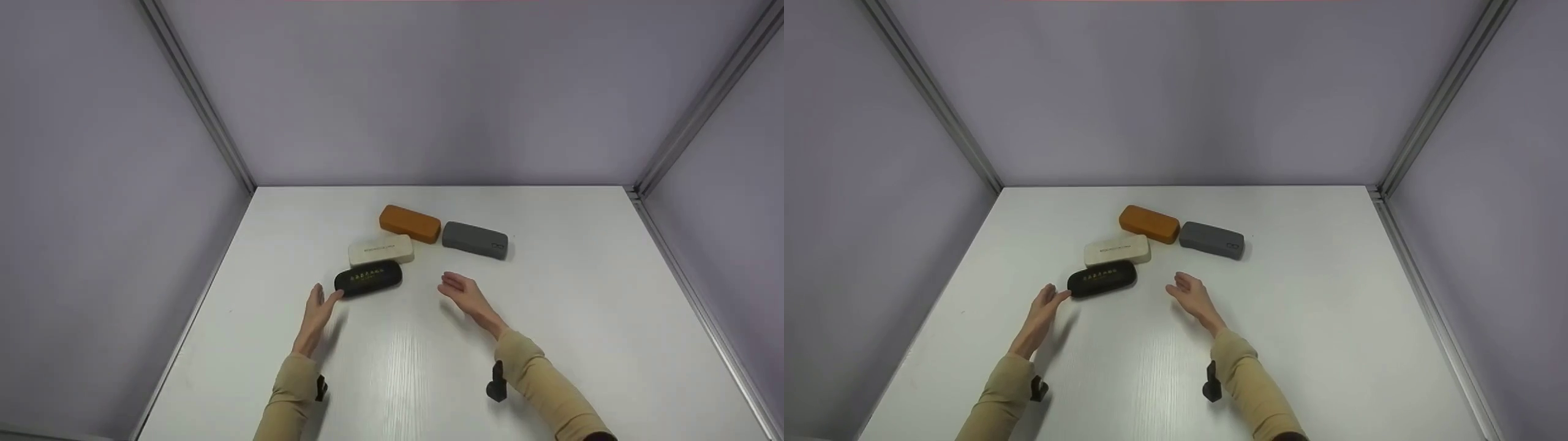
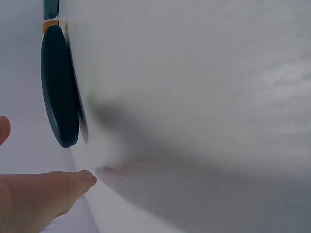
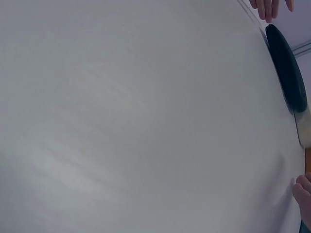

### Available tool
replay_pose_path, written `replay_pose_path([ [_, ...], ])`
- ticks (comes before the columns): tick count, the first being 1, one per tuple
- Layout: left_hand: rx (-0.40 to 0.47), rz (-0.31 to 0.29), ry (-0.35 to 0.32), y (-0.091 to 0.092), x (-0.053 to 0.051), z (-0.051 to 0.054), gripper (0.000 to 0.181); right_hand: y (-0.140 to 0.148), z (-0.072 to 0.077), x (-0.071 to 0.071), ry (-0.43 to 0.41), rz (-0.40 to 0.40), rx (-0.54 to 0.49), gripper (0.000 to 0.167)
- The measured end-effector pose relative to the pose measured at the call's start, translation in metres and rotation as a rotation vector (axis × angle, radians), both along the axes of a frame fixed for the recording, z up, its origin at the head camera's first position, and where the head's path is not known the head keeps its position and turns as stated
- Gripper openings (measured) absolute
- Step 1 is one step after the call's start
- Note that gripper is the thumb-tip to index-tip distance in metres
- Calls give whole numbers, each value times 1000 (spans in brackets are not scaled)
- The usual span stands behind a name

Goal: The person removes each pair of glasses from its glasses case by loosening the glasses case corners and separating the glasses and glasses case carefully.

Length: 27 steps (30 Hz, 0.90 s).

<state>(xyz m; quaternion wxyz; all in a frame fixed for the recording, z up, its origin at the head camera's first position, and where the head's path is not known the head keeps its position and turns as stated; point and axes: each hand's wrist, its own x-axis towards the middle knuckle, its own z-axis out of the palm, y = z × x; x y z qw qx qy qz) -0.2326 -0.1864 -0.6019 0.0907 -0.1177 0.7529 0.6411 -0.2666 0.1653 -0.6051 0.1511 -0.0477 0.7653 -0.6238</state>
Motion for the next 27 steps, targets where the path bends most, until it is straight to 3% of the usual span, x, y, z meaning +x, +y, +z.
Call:
replay_pose_path([
  [7, 23, 46, 14, 5, -3, -5, 85, -26, 1, -3, -6, 23, 1, 64],
  [13, 47, 46, 30, 10, -3, -5, 81, -38, -1, -5, -25, 22, -22, 67],
  [18, 48, 55, 57, 15, -1, -6, 80, -46, -4, -6, -28, 68, -32, 69],
  [27, 59, 56, 25, 17, -7, -8, 73, -53, -2, -5, -27, 107, -38, 71],
])
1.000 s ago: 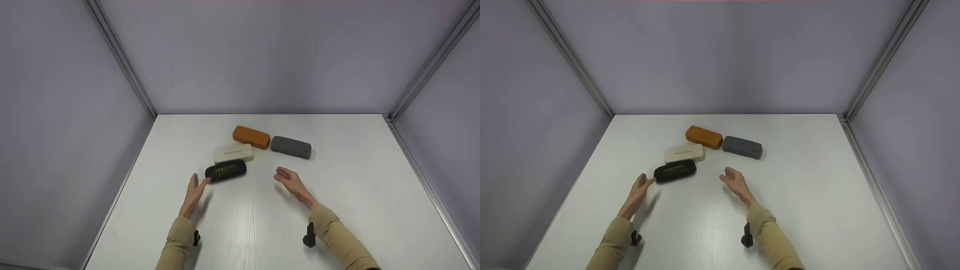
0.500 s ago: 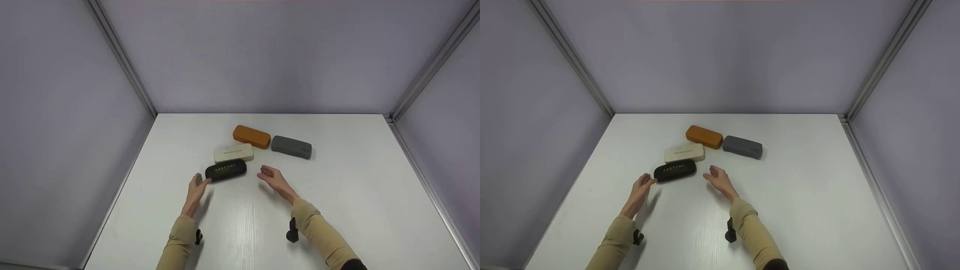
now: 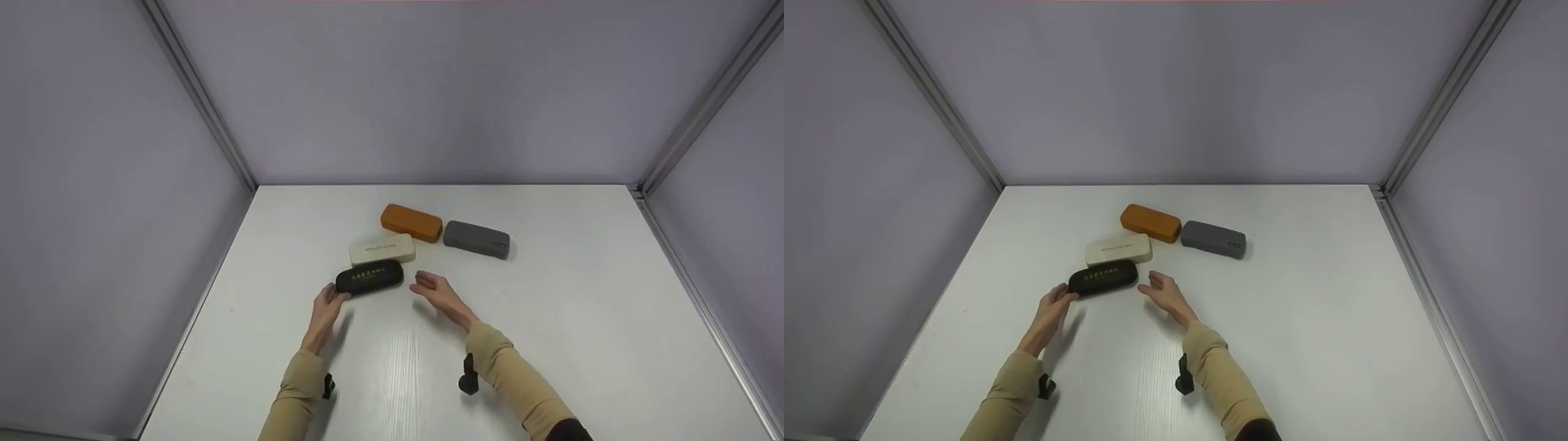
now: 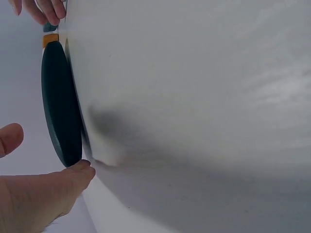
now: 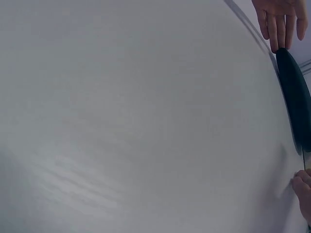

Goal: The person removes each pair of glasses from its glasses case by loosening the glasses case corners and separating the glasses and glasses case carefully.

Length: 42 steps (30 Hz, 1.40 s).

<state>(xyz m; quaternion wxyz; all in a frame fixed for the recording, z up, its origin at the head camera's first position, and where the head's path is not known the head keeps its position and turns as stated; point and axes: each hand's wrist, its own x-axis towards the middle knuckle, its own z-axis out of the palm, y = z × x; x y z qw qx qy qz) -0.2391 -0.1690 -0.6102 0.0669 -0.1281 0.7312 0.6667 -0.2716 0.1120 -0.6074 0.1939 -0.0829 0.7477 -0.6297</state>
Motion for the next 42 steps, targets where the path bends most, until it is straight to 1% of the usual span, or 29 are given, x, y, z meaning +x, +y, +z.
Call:
replay_pose_path([
  [3, -10, -6, -7, 0, 0, 1, 73, -2, 1, 0, -7, -2, -6, 70],
  [11, -3, -7, -9, 1, -1, 1, 76, -7, 3, 1, -8, -9, 8, 71],
  [16, 18, 6, 0, 0, 0, 1, 76, -14, 1, -1, 2, -16, -19, 69],
  [20, 18, 10, 20, 1, 0, 0, 76, -21, 0, -3, 11, 4, -41, 69],
  [23, 19, 10, 32, 1, -1, -2, 74, -25, -1, -2, 0, 14, -52, 72],
  [26, 21, 10, 32, 3, -1, -4, 74, -28, -2, 0, -21, 15, -67, 75],
  [29, 23, 0, 20, 4, 0, -4, 74, -29, -3, 1, -23, 24, -80, 75],
  [35, -11, -37, 14, 5, 2, -1, 74, -27, -3, 1, -17, 5, -92, 74],
  [37, -18, -53, 16, 6, 6, 8, 73, -24, -4, 1, -8, -3, -79, 74],
  [38, -21, -60, 14, 6, 7, 10, 72, -23, -4, 1, -5, -10, -71, 73],
  [42, -37, -75, 26, 8, 8, 9, 68, -19, -5, 3, -2, -37, -51, 73],
])
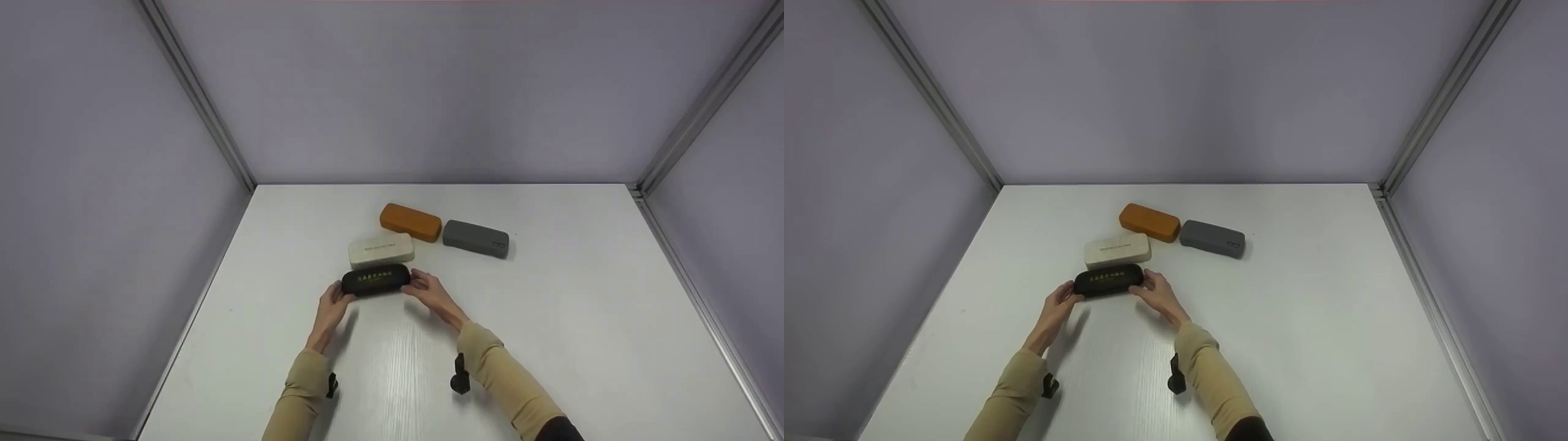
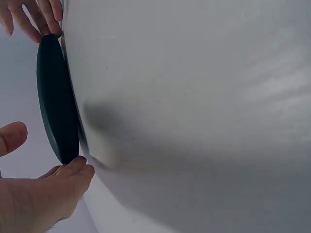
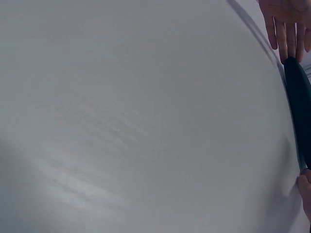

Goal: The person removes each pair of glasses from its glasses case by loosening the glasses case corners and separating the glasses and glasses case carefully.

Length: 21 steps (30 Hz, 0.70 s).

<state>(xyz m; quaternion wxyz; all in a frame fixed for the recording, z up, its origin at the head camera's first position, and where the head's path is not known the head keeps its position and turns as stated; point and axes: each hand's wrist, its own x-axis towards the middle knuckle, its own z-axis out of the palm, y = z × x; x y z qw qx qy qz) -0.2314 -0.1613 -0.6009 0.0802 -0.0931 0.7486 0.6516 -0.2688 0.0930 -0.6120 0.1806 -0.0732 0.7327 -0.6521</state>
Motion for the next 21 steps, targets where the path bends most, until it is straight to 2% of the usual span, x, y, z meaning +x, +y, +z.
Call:
replay_pose_path([
  [2, -16, 5, 13, 1, -3, -9, 67, 2, 0, 1, 6, -21, 20, 72],
  [4, -26, 7, 31, 4, -4, -13, 65, 4, 1, 3, 18, -40, 45, 69],
  [7, -29, 15, 41, 10, -6, -13, 62, 9, 0, 4, 63, -75, 116, 64],
  [12, -85, 28, 45, 24, -10, -12, 59, 18, -2, 6, 150, -122, 230, 55],
  [16, -139, 29, 64, 32, -11, -11, 57, 27, -1, 7, 170, -143, 250, 49],
  [21, -197, -6, 118, 39, -11, -11, 53, 38, -1, 6, 226, -183, 286, 36],
])
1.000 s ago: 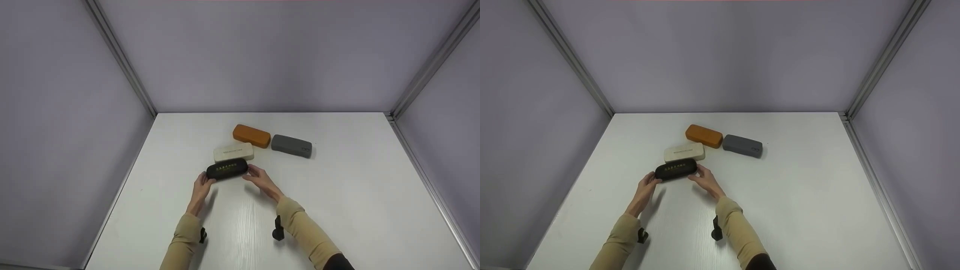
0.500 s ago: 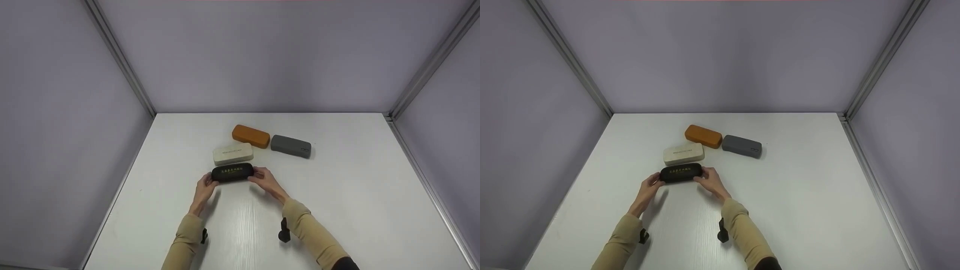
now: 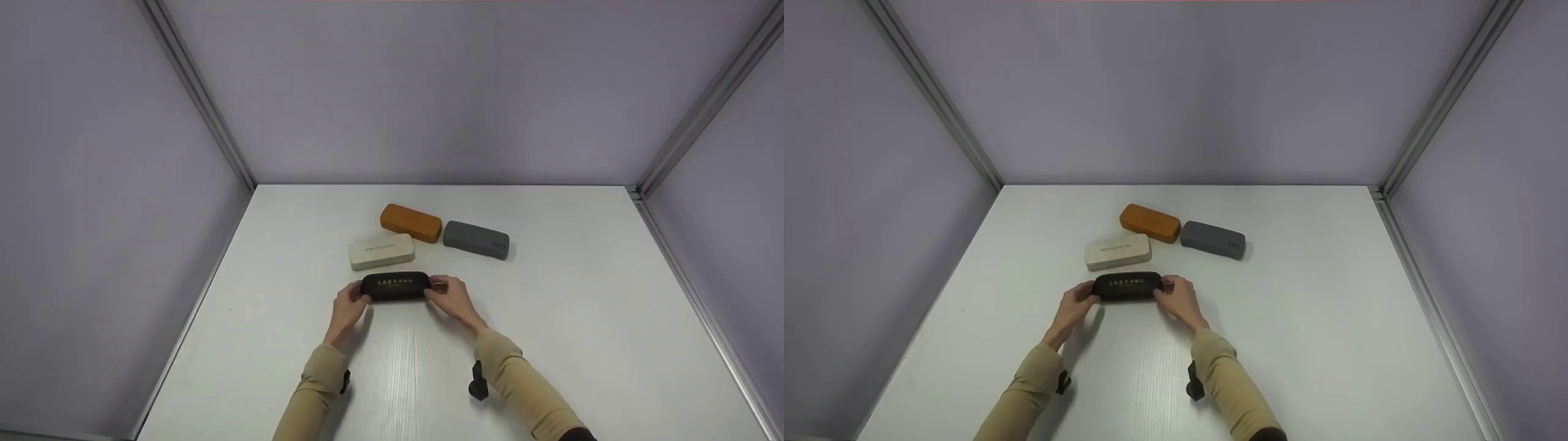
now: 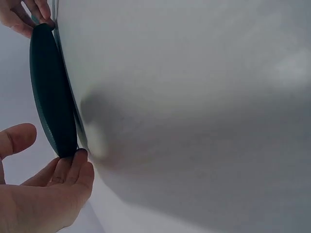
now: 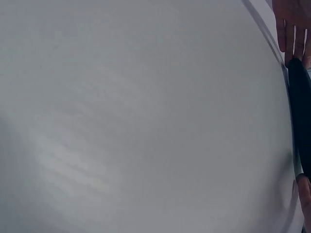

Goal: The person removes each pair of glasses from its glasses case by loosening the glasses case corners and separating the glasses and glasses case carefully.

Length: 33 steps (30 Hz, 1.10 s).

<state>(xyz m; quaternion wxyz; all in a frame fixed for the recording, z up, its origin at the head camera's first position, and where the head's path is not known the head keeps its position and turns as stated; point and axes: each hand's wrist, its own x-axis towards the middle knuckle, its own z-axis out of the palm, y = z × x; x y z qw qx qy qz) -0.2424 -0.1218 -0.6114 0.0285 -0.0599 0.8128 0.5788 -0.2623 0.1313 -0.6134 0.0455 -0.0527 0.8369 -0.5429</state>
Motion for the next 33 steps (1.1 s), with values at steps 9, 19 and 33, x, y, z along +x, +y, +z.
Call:
replay_pose_path([
  [9, -41, -21, 5, 16, 0, -2, 49, 22, -8, 7, 76, -45, -18, 34],
  [19, -34, -108, 87, 38, 2, -4, 44, 56, -11, 17, 48, -47, -47, 44],
  [33, 22, -178, 158, 60, 7, -15, 38, 93, -16, 32, 76, -25, 65, 54],
])
